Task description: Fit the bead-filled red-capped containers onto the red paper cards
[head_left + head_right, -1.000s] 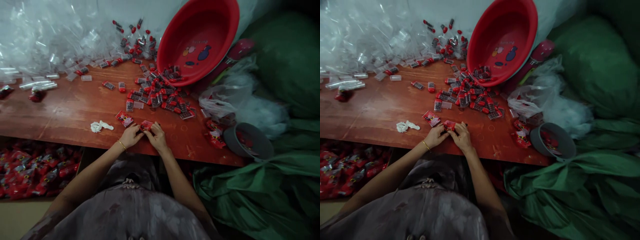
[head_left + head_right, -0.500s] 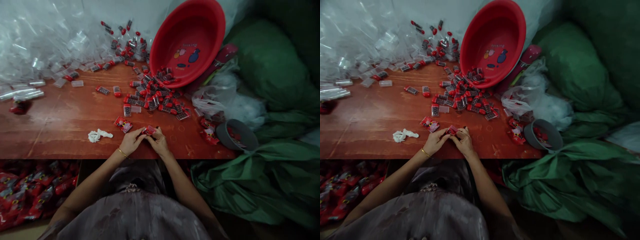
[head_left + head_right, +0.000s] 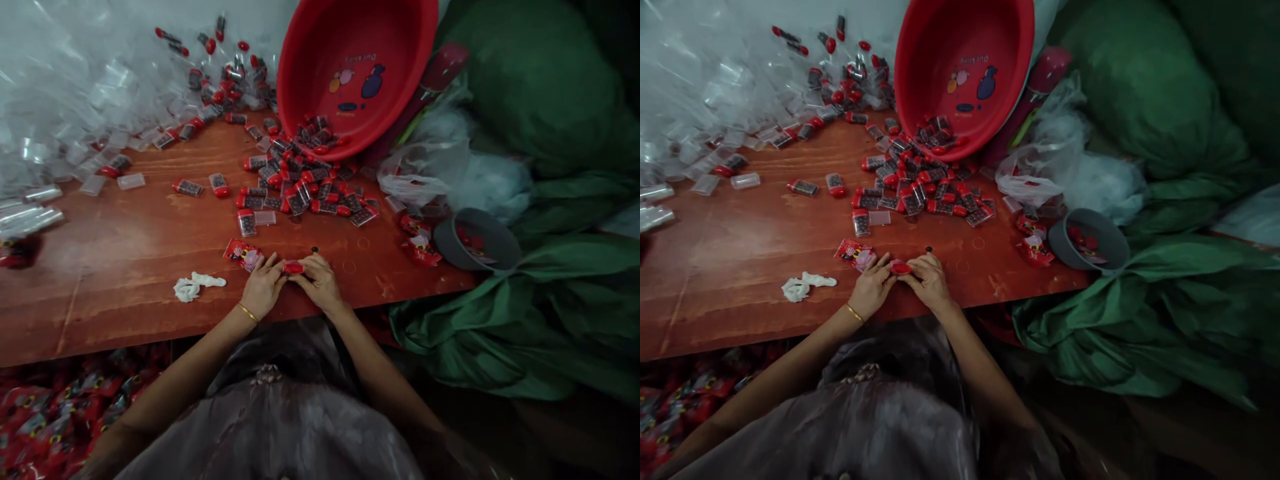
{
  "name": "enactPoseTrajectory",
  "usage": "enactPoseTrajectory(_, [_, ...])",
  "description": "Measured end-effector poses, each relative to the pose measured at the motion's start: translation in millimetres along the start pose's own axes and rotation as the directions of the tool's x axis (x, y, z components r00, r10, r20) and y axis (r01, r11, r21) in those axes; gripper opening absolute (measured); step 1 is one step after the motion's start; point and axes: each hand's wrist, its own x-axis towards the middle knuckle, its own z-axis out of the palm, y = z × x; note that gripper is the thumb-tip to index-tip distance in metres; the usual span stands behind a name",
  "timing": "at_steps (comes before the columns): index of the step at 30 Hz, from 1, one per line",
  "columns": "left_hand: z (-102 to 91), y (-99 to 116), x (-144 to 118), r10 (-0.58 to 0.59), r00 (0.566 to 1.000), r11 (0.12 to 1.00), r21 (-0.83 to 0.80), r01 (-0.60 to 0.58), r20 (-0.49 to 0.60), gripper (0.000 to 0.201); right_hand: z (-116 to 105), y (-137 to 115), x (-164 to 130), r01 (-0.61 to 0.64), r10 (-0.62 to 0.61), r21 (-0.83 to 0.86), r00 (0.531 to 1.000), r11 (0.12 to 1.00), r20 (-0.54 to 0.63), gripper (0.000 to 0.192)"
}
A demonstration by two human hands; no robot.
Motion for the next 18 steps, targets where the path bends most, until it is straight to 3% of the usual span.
enactPoseTrajectory(10, [5.4,5,-7,-0.083,0.996,0.989,0.126,0.084,-0.015,0.029,-2,13,1,0.118,-0.106,-0.154,0.991,0.981,0.082,0.020])
enactPoseTrajectory(15, [2.8,7,-1,-0.098,0.995,0.989,0.113,0.100,-0.022,0.029,1,7,0,0.076,-0.057,-0.174,0.993,0.982,0.107,0.020])
enactPoseTrajectory(18, [-10.9,16,-12,-0.092,0.995,0.995,0.033,0.093,-0.043,0.020,-4,5,-2,0.056,-0.039,-0.122,0.989,0.991,0.140,0.027])
